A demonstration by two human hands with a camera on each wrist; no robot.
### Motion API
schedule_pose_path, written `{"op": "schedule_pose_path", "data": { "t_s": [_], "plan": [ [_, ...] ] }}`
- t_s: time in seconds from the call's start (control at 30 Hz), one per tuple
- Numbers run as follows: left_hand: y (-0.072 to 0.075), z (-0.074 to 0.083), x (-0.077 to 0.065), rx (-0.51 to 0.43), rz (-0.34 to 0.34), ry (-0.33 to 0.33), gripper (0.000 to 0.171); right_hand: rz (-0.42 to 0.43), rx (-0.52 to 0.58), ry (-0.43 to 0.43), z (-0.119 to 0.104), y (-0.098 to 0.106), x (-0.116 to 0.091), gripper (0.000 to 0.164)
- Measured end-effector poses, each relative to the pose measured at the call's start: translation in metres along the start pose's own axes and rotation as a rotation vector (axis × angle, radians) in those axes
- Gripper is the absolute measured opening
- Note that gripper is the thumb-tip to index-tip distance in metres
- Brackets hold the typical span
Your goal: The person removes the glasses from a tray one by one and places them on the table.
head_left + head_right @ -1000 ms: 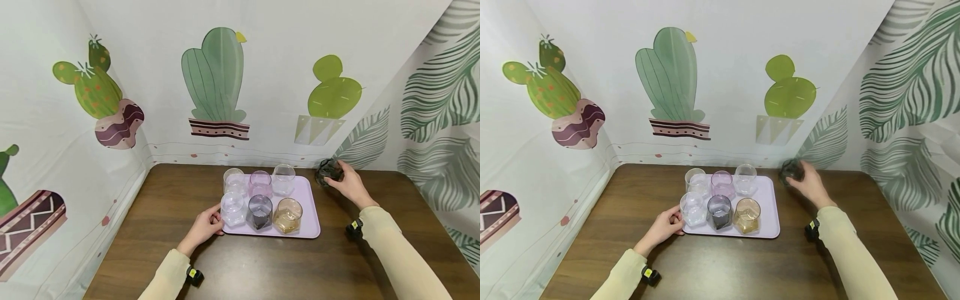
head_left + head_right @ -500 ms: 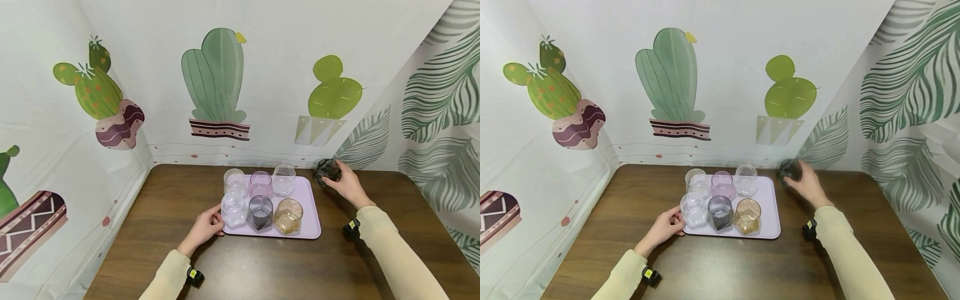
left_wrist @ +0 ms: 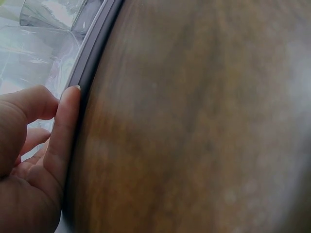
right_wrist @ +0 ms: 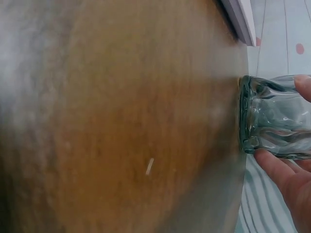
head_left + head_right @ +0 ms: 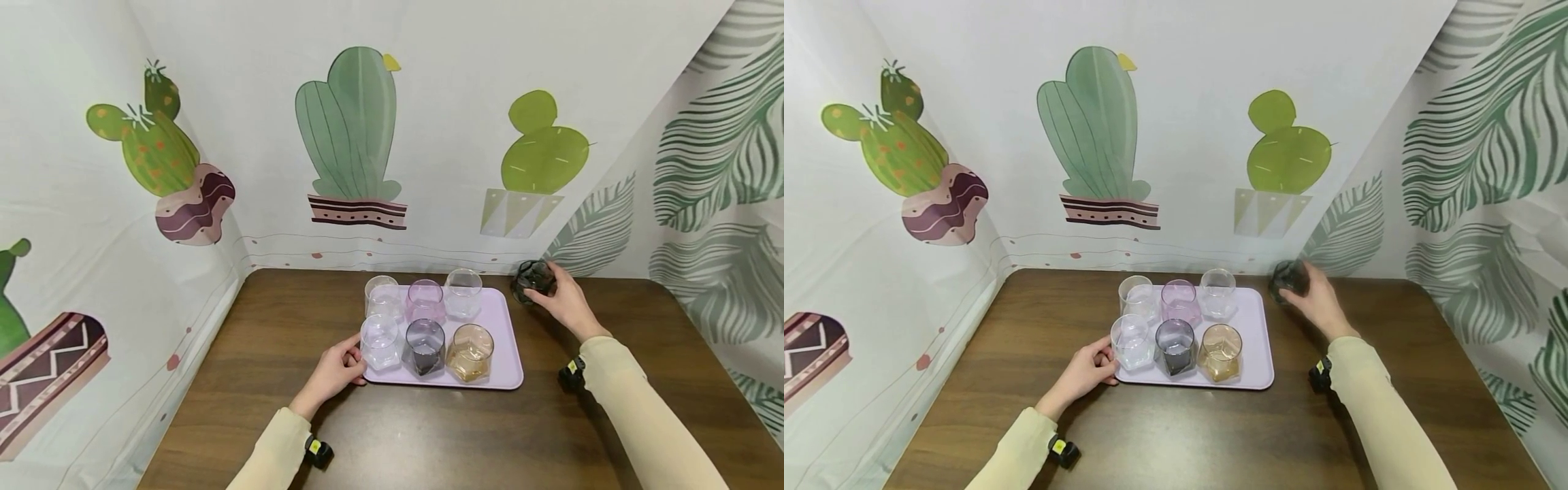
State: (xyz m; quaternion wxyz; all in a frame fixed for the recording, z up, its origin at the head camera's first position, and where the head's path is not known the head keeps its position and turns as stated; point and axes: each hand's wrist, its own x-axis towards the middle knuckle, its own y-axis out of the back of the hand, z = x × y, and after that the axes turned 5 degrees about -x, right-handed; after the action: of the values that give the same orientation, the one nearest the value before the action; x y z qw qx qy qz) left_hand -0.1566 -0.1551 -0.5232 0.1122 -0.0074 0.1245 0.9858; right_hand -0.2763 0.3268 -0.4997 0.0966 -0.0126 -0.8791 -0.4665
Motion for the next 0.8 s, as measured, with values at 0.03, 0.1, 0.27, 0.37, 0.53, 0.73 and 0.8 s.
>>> {"op": "schedule_pose_path", "data": {
  "t_s": [0.03, 0.1, 0.27, 0.37, 0.53, 0.73, 0.8],
  "plan": [
    [0.0, -0.004, 0.001, 0.002, 0.003, 0.002, 0.061, 0.001, 0.003, -0.001, 0.0, 0.0, 0.0, 0.09],
    [0.001, -0.01, 0.003, -0.002, 0.005, 0.006, 0.062, 0.006, 0.001, -0.001, -0.001, 0.0, -0.001, 0.091],
    [0.003, -0.013, 0.004, -0.048, -0.008, -0.001, 0.065, 0.011, -0.008, -0.005, -0.006, 0.005, -0.003, 0.093],
    [0.002, -0.003, -0.001, -0.043, -0.002, -0.007, 0.064, 0.017, -0.009, -0.007, -0.009, 0.009, -0.007, 0.093],
    [0.0, 0.022, -0.011, -0.026, 0.005, -0.012, 0.06, 0.075, -0.001, 0.014, -0.02, 0.016, -0.02, 0.086],
    [0.0, 0.022, -0.011, -0.03, 0.013, -0.016, 0.061, 0.171, 0.024, 0.034, -0.039, 0.025, -0.037, 0.077],
    [0.0, 0.017, -0.008, -0.021, 0.018, -0.014, 0.062, 0.186, 0.029, 0.045, -0.044, 0.028, -0.043, 0.076]
  ]
}}
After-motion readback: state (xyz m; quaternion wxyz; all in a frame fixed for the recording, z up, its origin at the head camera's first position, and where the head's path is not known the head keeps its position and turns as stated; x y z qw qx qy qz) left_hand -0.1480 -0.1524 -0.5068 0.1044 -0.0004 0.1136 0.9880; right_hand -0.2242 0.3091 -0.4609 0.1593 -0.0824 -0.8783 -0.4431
